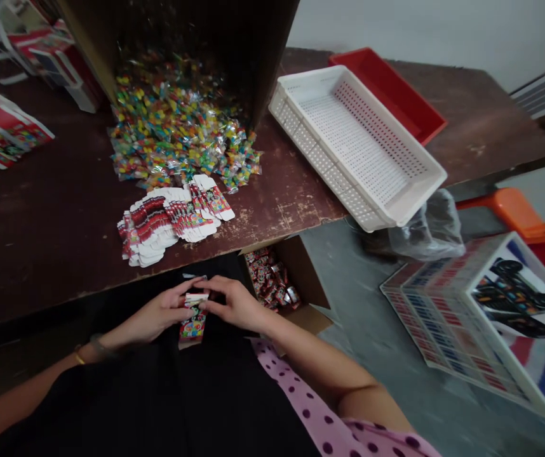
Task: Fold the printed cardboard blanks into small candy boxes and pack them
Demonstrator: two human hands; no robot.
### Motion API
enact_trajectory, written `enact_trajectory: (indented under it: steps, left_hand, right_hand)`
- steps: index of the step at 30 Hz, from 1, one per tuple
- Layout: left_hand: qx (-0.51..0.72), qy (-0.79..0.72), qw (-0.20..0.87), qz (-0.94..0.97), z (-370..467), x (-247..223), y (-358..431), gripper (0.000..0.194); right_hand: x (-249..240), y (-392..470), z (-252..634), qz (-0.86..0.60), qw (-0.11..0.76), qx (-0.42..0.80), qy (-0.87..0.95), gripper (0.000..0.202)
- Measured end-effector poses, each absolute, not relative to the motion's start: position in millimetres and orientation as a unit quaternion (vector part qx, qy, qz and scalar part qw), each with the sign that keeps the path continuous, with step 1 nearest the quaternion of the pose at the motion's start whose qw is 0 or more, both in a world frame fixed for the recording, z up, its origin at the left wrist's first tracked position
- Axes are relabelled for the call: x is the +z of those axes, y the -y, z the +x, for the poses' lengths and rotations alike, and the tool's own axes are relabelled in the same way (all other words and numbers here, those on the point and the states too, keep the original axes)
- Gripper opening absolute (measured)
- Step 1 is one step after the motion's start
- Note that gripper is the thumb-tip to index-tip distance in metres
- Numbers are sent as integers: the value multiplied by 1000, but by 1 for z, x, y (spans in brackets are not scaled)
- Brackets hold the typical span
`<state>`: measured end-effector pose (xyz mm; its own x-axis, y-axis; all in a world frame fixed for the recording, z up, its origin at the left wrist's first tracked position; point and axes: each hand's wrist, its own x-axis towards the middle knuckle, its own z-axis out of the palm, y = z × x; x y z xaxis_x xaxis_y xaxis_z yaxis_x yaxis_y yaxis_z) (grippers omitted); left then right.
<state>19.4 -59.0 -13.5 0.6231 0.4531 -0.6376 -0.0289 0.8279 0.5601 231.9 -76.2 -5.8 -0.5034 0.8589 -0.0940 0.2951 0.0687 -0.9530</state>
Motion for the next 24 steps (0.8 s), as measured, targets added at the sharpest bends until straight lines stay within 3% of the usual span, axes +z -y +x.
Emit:
enact_trajectory:
  steps: [4,14,17,21,24]
  left_hand:
    - [140,-410,859,273,18,-14,58,82]
    - [116,-363,857,348,17,-21,63,58]
    - [98,-358,853,366,16,-19,62,60]
    - [92,-364,849,372,12,-20,62,60]
    - [78,-363,858,356,12,-22,65,60]
  right_hand:
    - [-2,71,228,-426,288,573,638,25]
    - [-17,80,212,-494,327,599,538,17]
    - [-21,82,210,-513,328,592,527,19]
    - [-20,88,216,-467,331,536,620,22]
    - [-16,94,225,-403,287,469,731,26]
